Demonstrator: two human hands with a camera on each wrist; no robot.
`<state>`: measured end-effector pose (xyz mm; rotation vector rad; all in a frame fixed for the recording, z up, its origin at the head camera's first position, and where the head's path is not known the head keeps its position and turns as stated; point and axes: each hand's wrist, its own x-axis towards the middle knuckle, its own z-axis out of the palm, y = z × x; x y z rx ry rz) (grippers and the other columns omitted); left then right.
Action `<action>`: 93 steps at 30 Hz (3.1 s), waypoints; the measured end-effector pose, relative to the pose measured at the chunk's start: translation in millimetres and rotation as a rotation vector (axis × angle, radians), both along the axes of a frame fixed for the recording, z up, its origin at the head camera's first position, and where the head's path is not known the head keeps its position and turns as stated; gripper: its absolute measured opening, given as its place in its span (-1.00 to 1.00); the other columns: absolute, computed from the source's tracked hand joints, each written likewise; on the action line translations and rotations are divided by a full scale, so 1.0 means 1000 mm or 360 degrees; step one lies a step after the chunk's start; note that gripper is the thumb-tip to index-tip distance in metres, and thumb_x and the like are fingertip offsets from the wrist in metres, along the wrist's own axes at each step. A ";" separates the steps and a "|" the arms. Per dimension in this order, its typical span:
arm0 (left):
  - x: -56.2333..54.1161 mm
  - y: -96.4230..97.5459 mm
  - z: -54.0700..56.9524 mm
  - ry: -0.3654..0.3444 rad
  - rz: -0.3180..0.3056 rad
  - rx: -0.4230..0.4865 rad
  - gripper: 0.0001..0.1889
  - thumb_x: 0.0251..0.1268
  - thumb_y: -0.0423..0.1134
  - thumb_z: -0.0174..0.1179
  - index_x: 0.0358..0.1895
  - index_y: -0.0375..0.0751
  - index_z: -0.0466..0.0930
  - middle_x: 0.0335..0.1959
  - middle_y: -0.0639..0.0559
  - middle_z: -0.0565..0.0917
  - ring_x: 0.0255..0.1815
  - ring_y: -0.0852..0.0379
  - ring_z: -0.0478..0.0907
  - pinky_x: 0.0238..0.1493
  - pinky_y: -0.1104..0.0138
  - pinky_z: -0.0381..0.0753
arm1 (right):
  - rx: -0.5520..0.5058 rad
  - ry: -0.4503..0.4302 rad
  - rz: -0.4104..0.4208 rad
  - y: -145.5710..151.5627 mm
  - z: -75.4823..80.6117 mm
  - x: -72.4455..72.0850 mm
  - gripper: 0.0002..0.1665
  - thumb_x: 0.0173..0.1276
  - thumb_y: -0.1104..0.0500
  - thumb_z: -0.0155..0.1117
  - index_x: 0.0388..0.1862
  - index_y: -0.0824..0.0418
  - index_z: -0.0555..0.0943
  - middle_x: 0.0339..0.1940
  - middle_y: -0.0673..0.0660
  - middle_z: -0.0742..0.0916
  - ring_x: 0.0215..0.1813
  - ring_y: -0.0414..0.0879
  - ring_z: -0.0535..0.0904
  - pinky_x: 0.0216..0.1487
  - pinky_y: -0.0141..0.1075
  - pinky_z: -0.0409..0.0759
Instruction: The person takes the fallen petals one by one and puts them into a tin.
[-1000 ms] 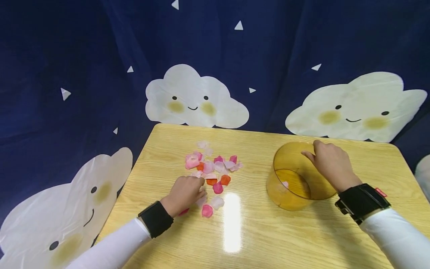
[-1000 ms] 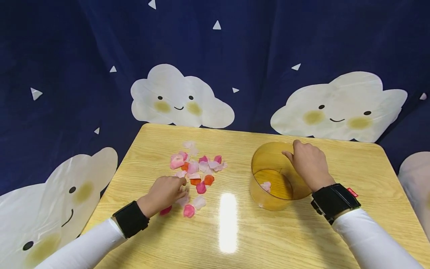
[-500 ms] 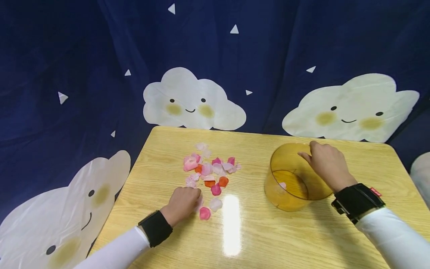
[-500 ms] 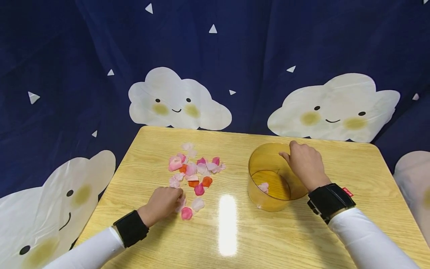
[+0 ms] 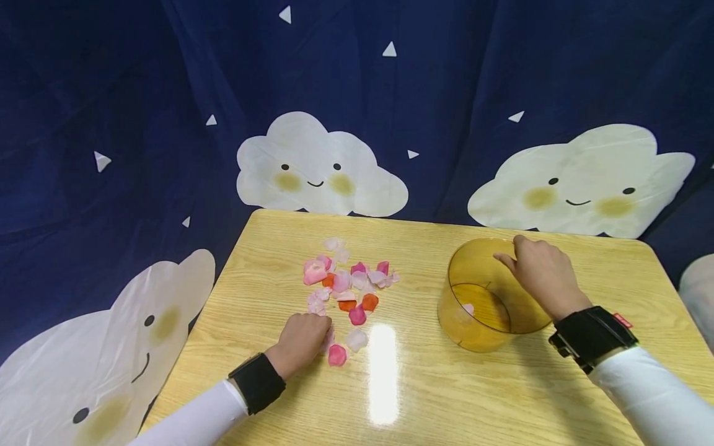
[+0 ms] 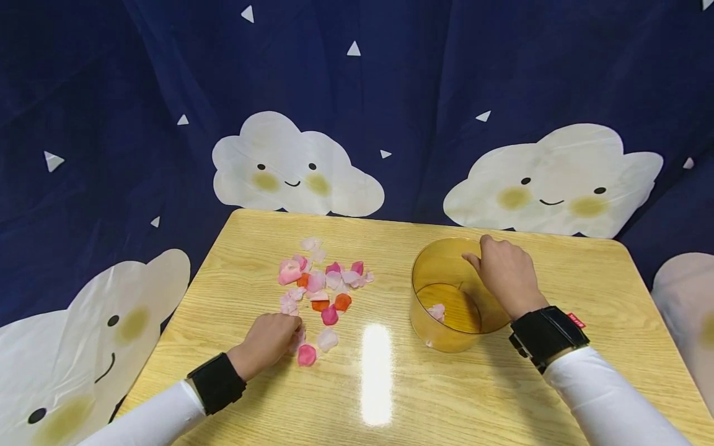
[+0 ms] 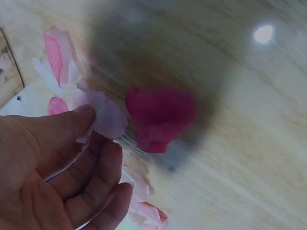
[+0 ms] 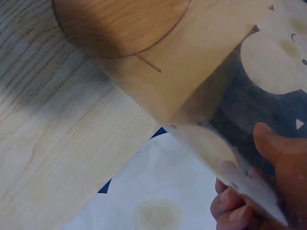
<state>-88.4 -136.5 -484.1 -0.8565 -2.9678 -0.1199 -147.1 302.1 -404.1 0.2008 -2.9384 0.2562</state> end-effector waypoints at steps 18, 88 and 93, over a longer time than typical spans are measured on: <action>-0.011 -0.005 0.012 -0.0042 0.0084 0.0038 -0.79 0.20 -0.41 0.34 -0.53 -0.12 0.55 -0.69 0.13 0.44 -0.65 0.22 0.24 -0.57 0.34 0.23 | -0.0014 0.0017 0.0005 0.000 -0.005 0.002 -0.46 0.45 -0.01 0.31 -0.57 0.26 0.33 -0.76 0.07 0.31 -0.75 -0.03 0.31 -0.73 -0.24 0.20; -0.040 0.039 0.080 0.0395 -0.0067 0.0474 -0.92 0.29 -0.32 0.36 -0.19 -0.14 0.75 -0.43 0.08 0.77 -0.53 0.23 0.57 -0.52 0.37 0.55 | 0.0013 -0.0063 -0.0032 0.001 0.001 -0.003 -0.46 0.48 -0.05 0.26 -0.54 0.29 0.37 -0.73 0.10 0.35 -0.71 0.01 0.35 -0.71 -0.20 0.25; -0.040 0.044 0.080 0.0442 -0.0113 0.0513 -0.94 0.28 -0.34 0.37 -0.22 -0.13 0.75 -0.46 0.10 0.75 -0.56 0.26 0.56 -0.57 0.42 0.49 | 0.0008 -0.0054 -0.0030 0.001 0.002 -0.003 -0.46 0.47 -0.04 0.27 -0.55 0.29 0.36 -0.74 0.10 0.35 -0.72 0.01 0.35 -0.71 -0.20 0.25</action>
